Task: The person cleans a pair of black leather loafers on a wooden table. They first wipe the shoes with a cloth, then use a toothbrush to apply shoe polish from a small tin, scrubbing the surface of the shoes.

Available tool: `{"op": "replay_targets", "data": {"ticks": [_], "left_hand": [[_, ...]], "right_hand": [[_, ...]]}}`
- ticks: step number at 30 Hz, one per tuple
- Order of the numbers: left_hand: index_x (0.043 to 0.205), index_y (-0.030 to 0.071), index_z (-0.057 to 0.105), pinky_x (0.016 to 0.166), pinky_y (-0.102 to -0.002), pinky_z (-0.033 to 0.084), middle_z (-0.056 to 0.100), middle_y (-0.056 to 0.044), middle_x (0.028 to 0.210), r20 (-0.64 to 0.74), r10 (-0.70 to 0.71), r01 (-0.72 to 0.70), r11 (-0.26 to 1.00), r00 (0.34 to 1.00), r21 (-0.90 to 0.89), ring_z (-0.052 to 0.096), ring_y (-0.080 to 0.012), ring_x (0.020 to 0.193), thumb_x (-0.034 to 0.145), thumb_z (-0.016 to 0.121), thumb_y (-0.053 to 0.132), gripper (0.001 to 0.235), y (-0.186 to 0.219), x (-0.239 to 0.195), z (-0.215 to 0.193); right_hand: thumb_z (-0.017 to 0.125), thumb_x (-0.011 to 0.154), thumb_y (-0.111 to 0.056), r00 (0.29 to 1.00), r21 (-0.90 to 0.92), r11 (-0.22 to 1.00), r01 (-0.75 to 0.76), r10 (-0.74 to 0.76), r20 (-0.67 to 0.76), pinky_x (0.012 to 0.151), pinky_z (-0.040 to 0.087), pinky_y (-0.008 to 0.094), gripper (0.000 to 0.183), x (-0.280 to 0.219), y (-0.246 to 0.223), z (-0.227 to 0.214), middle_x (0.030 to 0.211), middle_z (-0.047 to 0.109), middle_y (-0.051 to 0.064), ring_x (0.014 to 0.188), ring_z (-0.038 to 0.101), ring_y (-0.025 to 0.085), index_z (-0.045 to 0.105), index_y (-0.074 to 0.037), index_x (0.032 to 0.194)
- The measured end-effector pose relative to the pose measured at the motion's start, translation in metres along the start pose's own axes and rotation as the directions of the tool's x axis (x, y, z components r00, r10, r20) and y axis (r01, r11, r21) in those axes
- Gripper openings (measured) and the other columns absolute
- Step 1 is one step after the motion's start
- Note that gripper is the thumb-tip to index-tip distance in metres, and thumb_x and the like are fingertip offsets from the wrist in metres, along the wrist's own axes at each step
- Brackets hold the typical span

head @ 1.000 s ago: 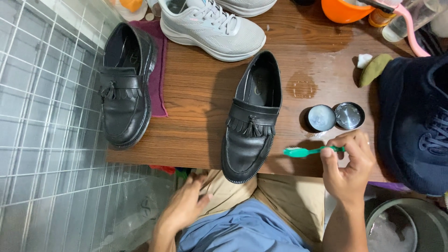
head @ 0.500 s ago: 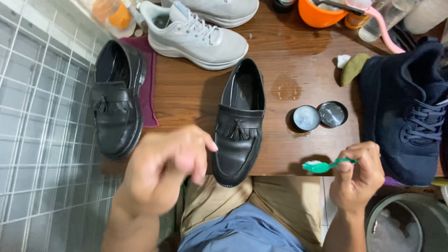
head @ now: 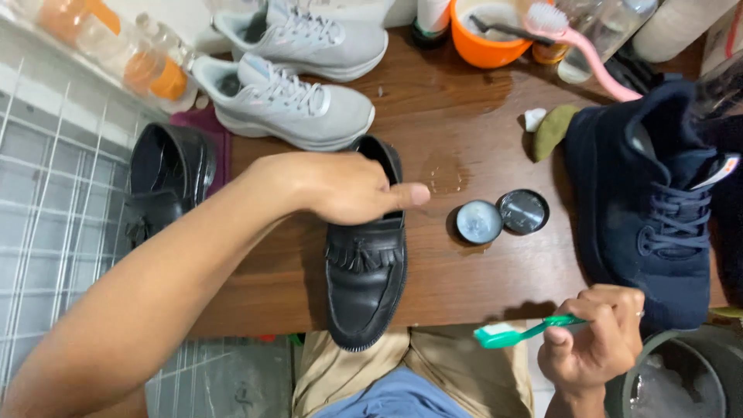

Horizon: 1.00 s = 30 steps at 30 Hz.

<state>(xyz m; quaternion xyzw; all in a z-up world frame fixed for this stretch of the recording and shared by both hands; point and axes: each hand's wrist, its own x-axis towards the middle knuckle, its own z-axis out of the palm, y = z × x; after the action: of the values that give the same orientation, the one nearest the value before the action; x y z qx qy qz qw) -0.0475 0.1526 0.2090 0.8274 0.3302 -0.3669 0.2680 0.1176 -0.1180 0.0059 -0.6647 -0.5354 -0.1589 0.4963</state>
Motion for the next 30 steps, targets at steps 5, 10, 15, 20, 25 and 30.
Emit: {"op": "replay_targets", "data": {"ticks": [5,10,15,20,25,30], "left_hand": [[0.123,0.001,0.073,0.101,-0.032,0.05,0.072,-0.009,0.132,0.352,-0.038,0.042,0.999,0.935,-0.001,0.068,-0.0225,0.117,0.063,0.011,0.079,0.117,0.01,0.032,-0.001],[0.149,0.005,0.055,0.109,-0.035,0.05,0.067,-0.014,0.144,0.621,0.095,0.164,0.924,0.778,-0.346,0.068,-0.0223,0.124,0.063,0.034,0.077,0.113,-0.014,0.079,0.03],[0.141,0.007,0.053,0.119,-0.045,0.026,0.047,-0.008,0.153,0.527,0.109,0.075,0.946,0.843,-0.315,0.04,-0.022,0.142,0.056,0.028,0.079,0.114,-0.024,0.063,0.02],[0.124,-0.005,0.066,0.097,-0.034,0.058,0.073,-0.018,0.129,0.193,0.49,-0.06,0.455,0.85,-0.889,0.071,-0.0233,0.112,0.083,0.04,0.066,0.086,-0.081,0.063,0.058],[0.102,-0.006,0.07,0.083,-0.034,0.064,0.077,-0.021,0.104,-0.26,0.446,-0.227,-0.127,0.857,-0.966,0.076,-0.0242,0.095,0.099,0.048,0.056,0.066,-0.075,0.025,0.102],[0.122,-0.01,0.058,0.102,-0.044,0.053,0.066,-0.025,0.123,-0.465,0.126,-0.334,-0.536,0.876,-0.775,0.065,-0.0312,0.113,0.103,0.054,0.027,0.042,-0.041,-0.01,0.157]], "right_hand": [[0.047,0.096,-0.046,1.0,-0.011,1.0,0.008,-0.008,-0.01,0.075,0.037,0.041,0.052,-0.003,0.006,0.003,0.071,0.046,0.013,0.07,0.046,0.03,0.055,0.0,0.072],[0.048,0.094,-0.048,1.0,-0.004,1.0,-0.004,0.004,-0.015,0.077,0.035,0.041,0.053,-0.006,0.013,0.002,0.074,0.047,0.014,0.07,0.047,0.03,0.056,0.0,0.073],[0.049,0.095,-0.047,1.0,-0.031,0.999,-0.025,0.024,-0.008,0.076,0.034,0.04,0.052,-0.005,0.016,-0.002,0.071,0.045,0.011,0.07,0.044,0.027,0.055,0.0,0.072],[0.04,0.102,-0.046,0.999,-0.05,0.998,-0.029,0.027,-0.034,0.079,0.036,0.044,0.055,-0.008,0.018,-0.004,0.075,0.048,0.016,0.075,0.046,0.033,0.052,0.002,0.078],[0.025,0.105,-0.055,0.989,0.295,0.955,-0.039,0.079,-0.123,0.046,0.009,0.033,0.075,0.051,-0.015,0.001,0.05,0.011,0.005,0.043,0.011,0.015,0.017,-0.004,0.051],[0.027,0.109,-0.056,0.985,0.23,0.965,-0.124,0.149,-0.091,0.062,0.025,0.037,0.07,0.021,-0.008,0.001,0.066,0.027,0.012,0.06,0.031,0.022,0.03,-0.001,0.065]]}}
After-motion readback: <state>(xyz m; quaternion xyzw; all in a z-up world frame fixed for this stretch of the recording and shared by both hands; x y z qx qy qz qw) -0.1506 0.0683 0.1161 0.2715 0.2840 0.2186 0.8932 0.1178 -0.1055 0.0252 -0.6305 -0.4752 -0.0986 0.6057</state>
